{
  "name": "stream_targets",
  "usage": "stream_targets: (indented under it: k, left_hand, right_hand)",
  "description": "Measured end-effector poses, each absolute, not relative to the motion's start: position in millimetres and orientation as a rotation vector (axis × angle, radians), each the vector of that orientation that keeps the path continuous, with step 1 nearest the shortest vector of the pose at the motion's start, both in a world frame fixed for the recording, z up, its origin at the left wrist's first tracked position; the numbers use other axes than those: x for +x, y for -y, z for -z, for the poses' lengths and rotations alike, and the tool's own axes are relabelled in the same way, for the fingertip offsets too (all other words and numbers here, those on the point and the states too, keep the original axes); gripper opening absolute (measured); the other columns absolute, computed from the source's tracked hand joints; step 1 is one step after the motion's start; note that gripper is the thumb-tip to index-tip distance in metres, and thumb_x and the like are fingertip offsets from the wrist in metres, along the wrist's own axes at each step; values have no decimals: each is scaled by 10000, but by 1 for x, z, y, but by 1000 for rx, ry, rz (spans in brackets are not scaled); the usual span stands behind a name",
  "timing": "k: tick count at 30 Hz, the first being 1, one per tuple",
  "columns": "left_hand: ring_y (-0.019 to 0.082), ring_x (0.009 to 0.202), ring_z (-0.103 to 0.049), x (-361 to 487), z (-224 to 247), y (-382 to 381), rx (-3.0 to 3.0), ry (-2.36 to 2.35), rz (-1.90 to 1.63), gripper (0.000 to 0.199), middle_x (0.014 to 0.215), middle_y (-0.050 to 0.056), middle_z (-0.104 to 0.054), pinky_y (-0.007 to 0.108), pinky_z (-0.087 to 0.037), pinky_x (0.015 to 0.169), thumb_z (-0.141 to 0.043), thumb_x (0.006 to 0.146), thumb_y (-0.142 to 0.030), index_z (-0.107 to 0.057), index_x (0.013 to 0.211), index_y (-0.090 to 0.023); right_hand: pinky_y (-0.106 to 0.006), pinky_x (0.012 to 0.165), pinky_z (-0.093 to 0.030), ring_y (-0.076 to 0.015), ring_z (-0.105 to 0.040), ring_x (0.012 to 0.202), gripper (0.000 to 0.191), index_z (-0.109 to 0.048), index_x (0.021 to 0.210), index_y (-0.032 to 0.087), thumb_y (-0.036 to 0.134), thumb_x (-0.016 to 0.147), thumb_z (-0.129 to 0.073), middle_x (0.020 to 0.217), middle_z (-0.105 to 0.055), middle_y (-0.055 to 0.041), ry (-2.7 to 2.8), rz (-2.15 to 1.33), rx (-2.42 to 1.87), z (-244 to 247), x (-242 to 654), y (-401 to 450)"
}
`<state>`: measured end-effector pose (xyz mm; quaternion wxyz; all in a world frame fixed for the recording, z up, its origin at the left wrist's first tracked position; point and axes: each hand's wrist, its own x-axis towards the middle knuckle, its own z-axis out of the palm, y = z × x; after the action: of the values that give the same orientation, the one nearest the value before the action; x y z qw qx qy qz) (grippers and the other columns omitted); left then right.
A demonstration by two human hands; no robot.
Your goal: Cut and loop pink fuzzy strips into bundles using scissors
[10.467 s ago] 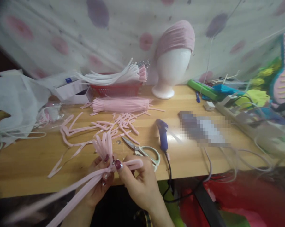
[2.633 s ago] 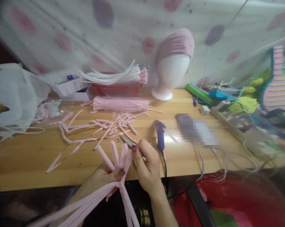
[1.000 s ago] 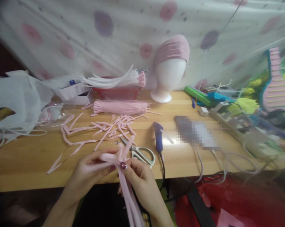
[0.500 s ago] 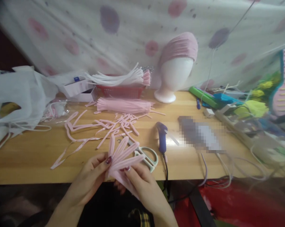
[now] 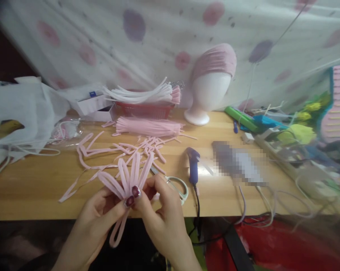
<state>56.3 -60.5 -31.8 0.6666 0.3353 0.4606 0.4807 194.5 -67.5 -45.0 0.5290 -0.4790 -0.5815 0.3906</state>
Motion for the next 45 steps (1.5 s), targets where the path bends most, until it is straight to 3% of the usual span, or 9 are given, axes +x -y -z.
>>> stream_targets:
  k: [5, 12, 17, 21, 25, 30, 36, 41, 45]
  left_hand:
    - [310, 1023, -747, 59, 37, 55, 862, -1070, -1077, 285, 982, 61, -823, 348, -590, 881, -855, 704, -336, -812, 955, -209]
    - [304, 1102, -713, 64, 54, 51, 782, -959, -1106, 300, 1096, 100, -810, 371, -544, 985, -756, 841, -350, -797, 1068, -159]
    - [317, 1173, -685, 71, 45, 52, 715, -1021, -1204, 333, 1095, 88, -806, 370, -518, 1037, -804, 790, -397, -795, 1036, -174]
    - [310, 1085, -722, 74, 35, 47, 615, -1051, -1208, 395, 1038, 76, -808, 357, -575, 923, -832, 750, -390, -781, 1082, -184]
    - [287, 928, -748, 76, 29, 46, 754, -1066, -1198, 253, 887, 65, -800, 317, -605, 784, -818, 739, -329, -801, 930, -164]
    - [212, 712, -695, 81, 30, 52, 749, -1149, -1310, 146, 717, 31, -737, 263, -567, 633, -798, 738, -316, -768, 770, -177]
    - [161, 611, -616, 81, 49, 47, 675, -1232, -1478, 263, 632, -5, -651, 243, -510, 570, -839, 735, -360, -668, 641, -184]
    - [162, 674, -634, 73, 54, 38, 650, -1214, -1560, 239, 696, -4, -675, 227, -516, 602, -856, 703, -362, -707, 717, -176]
    - [131, 620, -609, 65, 51, 29, 647, -1213, -1604, 247, 667, -20, -658, 193, -502, 556, -894, 652, -319, -703, 698, -170]
  right_hand:
    - [-297, 647, -391, -168, -481, 721, 231, -520, 821, 223, 283, 1044, -501, 778, -499, 13, 1426, -904, -1148, 46, 195, 65]
    - [-286, 644, -372, -158, -454, 705, 244, -513, 793, 222, 268, 1032, -517, 757, -478, 25, 1389, -941, -1062, 44, 194, 56]
    - [-273, 629, -362, -148, -426, 675, 254, -513, 785, 225, 295, 1028, -535, 739, -452, 38, 1321, -977, -1032, 49, 195, 54]
    - [-266, 610, -365, -155, -445, 672, 318, -502, 709, 223, 322, 1005, -564, 698, -461, 31, 1357, -1024, -1017, 45, 198, 52]
    - [-254, 575, -375, -145, -441, 647, 386, -587, 719, 206, 439, 1025, -549, 724, -523, 16, 1327, -1155, -1054, 40, 195, 50]
    - [-229, 486, -292, -113, -337, 564, 430, -510, 685, 209, 469, 1024, -565, 628, -378, 58, 1168, -1137, -1029, 48, 187, 51]
    - [-223, 439, -228, -93, -266, 495, 471, -444, 679, 225, 543, 1008, -560, 576, -347, 86, 982, -1136, -1010, 59, 179, 45]
    - [-251, 503, -324, -128, -388, 524, 476, -521, 719, 219, 530, 1063, -409, 589, -421, 55, 1166, -1024, -1138, 47, 199, 46]
    - [-353, 768, -463, -231, -603, 850, 223, -626, 906, 232, 352, 1040, -494, 891, -626, -36, 1674, -645, -1566, 55, 240, 60]
